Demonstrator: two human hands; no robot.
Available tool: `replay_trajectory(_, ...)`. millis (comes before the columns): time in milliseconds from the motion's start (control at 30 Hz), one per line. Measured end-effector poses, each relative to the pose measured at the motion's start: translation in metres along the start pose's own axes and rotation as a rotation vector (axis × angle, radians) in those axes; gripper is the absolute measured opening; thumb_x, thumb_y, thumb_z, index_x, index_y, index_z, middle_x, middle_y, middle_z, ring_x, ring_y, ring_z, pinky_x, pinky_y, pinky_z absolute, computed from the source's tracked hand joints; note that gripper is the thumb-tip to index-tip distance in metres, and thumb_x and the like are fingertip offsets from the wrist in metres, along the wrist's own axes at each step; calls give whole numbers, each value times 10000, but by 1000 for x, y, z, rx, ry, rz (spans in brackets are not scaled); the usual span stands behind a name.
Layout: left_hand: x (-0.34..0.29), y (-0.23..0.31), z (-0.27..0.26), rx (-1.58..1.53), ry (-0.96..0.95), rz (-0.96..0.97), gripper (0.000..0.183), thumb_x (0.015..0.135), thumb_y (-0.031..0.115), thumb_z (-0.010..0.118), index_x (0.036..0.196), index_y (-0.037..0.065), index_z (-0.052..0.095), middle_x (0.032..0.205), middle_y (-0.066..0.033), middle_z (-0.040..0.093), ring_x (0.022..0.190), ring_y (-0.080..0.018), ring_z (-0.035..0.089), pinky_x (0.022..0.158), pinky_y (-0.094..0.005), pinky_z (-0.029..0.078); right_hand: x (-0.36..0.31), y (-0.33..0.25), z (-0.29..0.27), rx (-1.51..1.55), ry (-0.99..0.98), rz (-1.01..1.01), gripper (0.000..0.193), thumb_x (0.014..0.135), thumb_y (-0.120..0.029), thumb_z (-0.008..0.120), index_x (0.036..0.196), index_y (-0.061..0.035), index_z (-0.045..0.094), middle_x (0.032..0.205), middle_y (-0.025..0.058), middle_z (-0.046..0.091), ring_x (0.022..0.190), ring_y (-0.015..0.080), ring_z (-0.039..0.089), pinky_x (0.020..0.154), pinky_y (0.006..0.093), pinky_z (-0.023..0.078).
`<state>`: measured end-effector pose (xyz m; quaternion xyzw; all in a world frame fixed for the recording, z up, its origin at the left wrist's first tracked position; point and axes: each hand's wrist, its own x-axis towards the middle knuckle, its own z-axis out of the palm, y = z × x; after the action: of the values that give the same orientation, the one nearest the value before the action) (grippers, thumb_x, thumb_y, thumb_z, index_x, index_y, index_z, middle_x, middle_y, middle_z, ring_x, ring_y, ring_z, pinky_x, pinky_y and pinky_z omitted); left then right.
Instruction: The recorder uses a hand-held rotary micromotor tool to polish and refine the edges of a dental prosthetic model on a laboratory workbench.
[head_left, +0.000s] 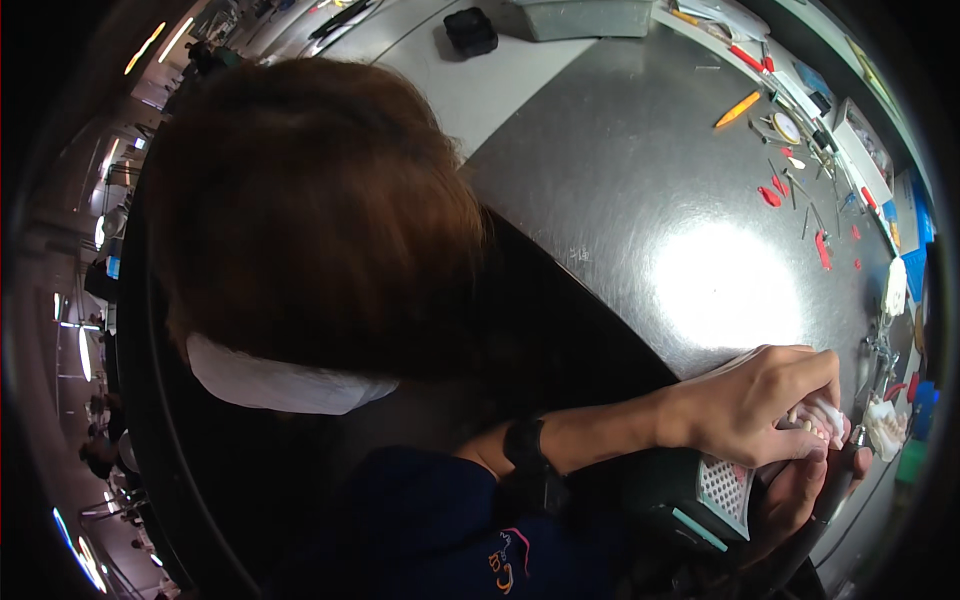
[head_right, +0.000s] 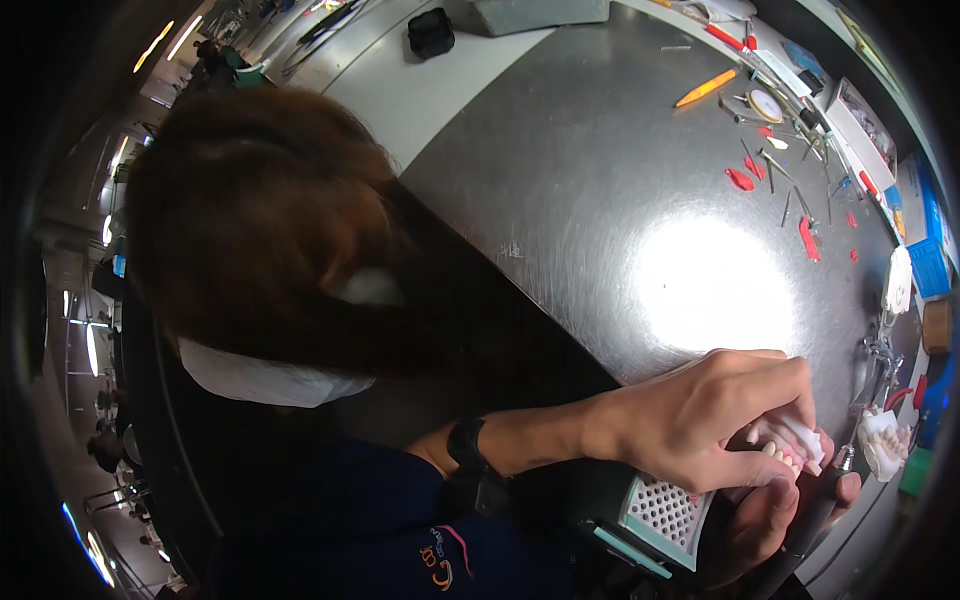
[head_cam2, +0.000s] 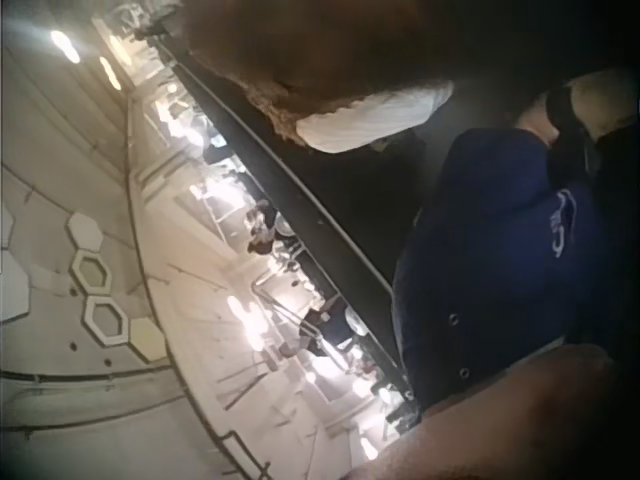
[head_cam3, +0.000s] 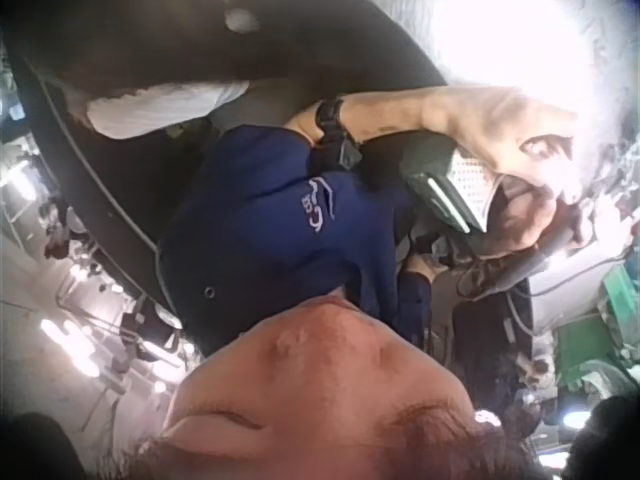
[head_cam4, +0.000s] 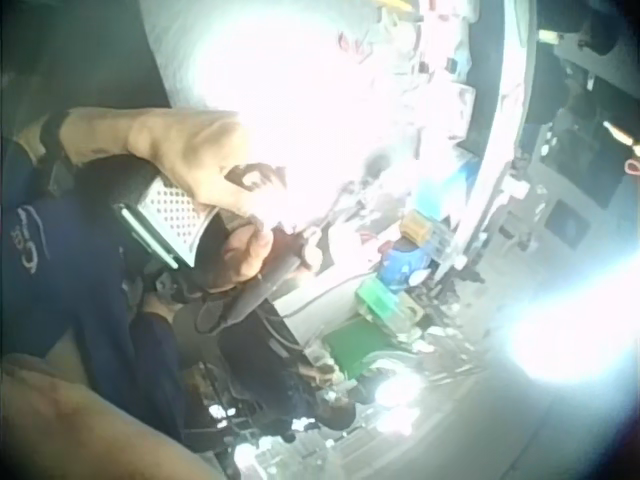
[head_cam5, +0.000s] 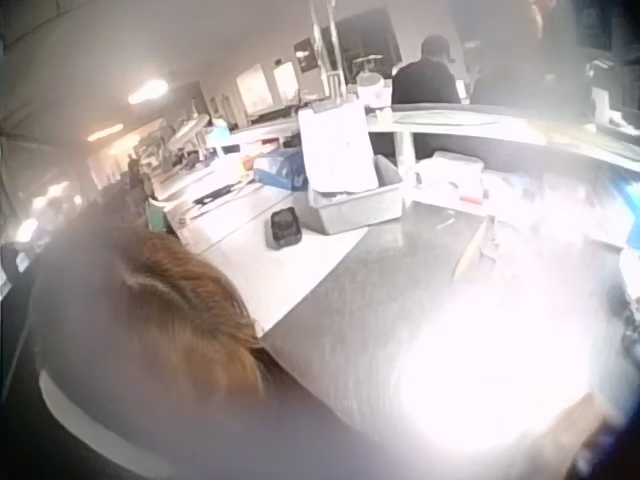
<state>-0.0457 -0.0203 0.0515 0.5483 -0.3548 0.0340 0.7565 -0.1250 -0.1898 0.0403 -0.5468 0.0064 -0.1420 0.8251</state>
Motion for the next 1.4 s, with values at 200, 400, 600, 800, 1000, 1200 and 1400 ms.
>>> replay_trajectory(200,-5,-5,-1,0,23,-28,357,690,132,769,913,-13,532,766,-115,559,680,-207,575,602,-330,461,2,5,0,15,-139,-49,411,931,-175,506,1288,-33,361,1251,189,463,1164,258,470,1024,426,363)
replay_trajectory(400,-4,2,-4,-57,5,-62,343,708,139,759,901,-23,526,797,-119,561,712,-227,604,617,-339,489,-5,2,-47,237,-130,114,443,932,-205,515,1297,-13,353,1270,206,454,1166,261,480,1018,431,373)
replay_trajectory(600,-6,-3,-2,-76,6,-26,322,686,122,753,829,-34,510,770,-124,576,723,-245,578,619,-355,481,-11,-1,-59,247,-138,162,447,927,-203,521,1292,-11,349,1271,214,454,1161,264,487,1011,434,380)
replay_trajectory(800,-6,-11,3,-50,43,83,313,658,124,747,777,-18,494,716,-106,565,699,-269,531,610,-374,440,-13,1,-54,173,-150,167,437,918,-186,524,1281,-18,347,1263,216,457,1152,266,492,1004,435,386)
replay_trajectory(1000,-4,0,-5,-22,-19,48,334,695,137,758,832,-18,495,740,-104,526,686,-234,533,590,-356,435,-6,4,-32,118,-174,159,428,910,-169,528,1269,-26,346,1255,219,460,1143,268,497,998,437,392)
replay_trajectory(1200,-4,5,-11,-22,-66,35,313,738,78,741,928,-13,509,811,-102,548,674,-191,551,562,-304,441,-2,2,-14,53,-161,134,420,902,-152,532,1258,-33,344,1247,222,463,1134,271,502,992,438,398)
replay_trajectory(1400,-2,21,-5,-20,-117,-136,307,759,112,716,934,-8,494,863,-120,605,739,-166,589,630,-295,457,14,-4,12,-33,-130,87,413,893,-135,536,1246,-40,343,1239,224,466,1125,273,507,985,440,404)
